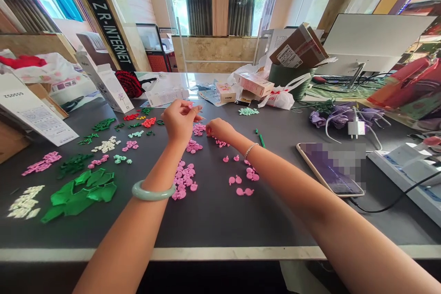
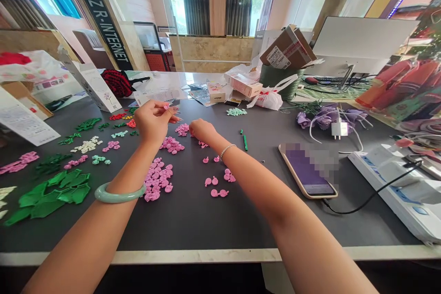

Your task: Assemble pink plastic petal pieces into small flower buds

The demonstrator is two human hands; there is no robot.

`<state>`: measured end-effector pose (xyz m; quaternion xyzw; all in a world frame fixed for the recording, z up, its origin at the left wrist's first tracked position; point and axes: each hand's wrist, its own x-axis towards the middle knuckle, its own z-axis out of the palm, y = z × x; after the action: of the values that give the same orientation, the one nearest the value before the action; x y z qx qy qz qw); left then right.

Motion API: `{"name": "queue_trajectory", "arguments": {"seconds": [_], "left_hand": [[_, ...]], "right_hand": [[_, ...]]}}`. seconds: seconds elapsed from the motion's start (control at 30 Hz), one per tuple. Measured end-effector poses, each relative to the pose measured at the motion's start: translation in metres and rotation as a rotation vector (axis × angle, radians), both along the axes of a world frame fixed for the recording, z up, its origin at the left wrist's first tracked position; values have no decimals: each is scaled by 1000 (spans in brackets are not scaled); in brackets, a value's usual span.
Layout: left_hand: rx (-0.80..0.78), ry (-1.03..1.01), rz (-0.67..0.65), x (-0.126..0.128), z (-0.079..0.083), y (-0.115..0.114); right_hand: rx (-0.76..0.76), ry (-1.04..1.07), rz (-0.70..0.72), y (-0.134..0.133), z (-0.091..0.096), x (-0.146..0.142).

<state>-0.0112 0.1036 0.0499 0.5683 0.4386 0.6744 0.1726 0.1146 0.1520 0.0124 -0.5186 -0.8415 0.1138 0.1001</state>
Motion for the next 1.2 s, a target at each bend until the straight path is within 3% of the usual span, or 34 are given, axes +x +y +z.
{"name": "queue_trajectory", "arguments": {"seconds": [0.17, 0.33, 0.47, 0.67, 0.97, 1.2], "left_hand": [[-85, 102, -186, 0, -5, 2], [-179, 204, -318, 2, -6, -1], [-266, 284, -421, 7, -6, -5], [-364, 376, -578, 17, -5, -14], [-509, 544, -841, 32, -1, -35], [-621, 454, -994, 38, -4, -38]], "right_hand": [[35, 150, -9, -6, 0, 12], [33, 417, -99, -17, 14, 33], [1, 647, -136, -40, 29, 49], [-144, 1060, -62, -86, 35, 70], [-217, 1079, -52, -128, 24, 90], [-213, 1105, -98, -138, 18, 96]]}}
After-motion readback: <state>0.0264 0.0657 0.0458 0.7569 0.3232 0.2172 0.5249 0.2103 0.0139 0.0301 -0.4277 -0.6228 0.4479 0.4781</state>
